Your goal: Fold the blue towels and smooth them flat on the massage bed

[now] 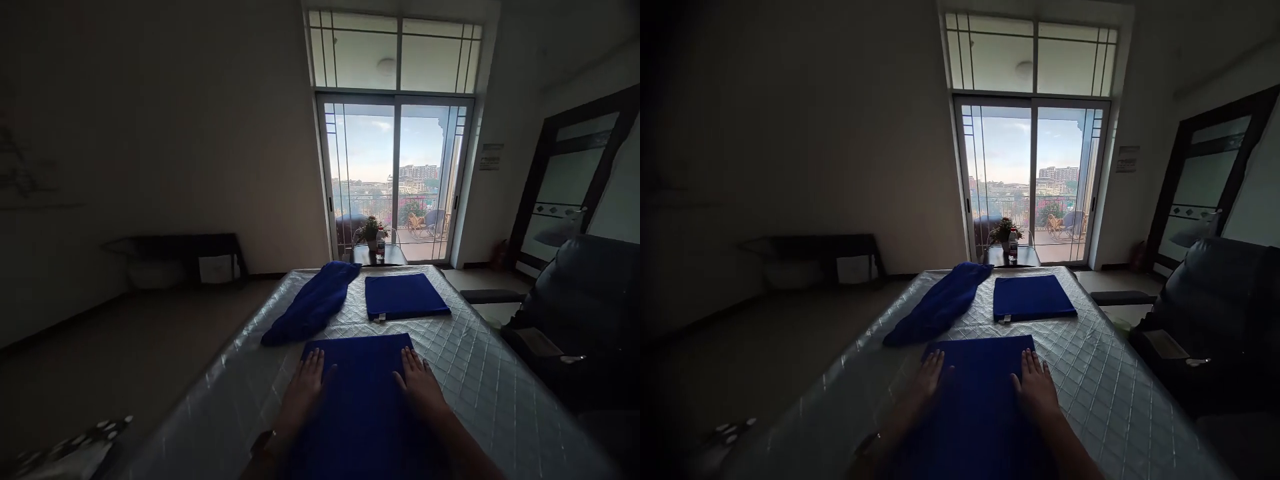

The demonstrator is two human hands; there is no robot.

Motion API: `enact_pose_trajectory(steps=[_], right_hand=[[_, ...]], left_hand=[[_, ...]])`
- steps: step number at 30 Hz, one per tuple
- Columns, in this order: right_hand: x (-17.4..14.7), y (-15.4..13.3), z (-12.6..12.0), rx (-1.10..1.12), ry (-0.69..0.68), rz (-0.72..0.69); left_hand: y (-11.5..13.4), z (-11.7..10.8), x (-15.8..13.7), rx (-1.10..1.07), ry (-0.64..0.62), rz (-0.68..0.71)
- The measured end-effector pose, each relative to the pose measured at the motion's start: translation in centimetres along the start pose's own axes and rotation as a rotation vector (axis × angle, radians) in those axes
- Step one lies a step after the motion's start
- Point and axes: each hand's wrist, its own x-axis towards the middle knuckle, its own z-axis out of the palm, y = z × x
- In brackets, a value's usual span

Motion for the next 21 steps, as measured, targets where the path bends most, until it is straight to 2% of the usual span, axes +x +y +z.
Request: enact_pose_trajectory(steps=[11, 17, 21], right_hand=[[0.4, -0.3, 0.3, -0.106, 0.009, 0.005], [0.9, -0.9, -0.6, -0.235, -0.025, -0.013], [2.2, -2.0, -1.8, -0.265, -0.002, -0.053]], left_hand=[[-0.4, 1.0, 0.3, -0.145, 0.091, -0.019], [0.1, -0.6, -0.2, -0.167, 0.036, -0.033], [0.5, -1.7, -0.3, -0.151, -0.022, -0.042]])
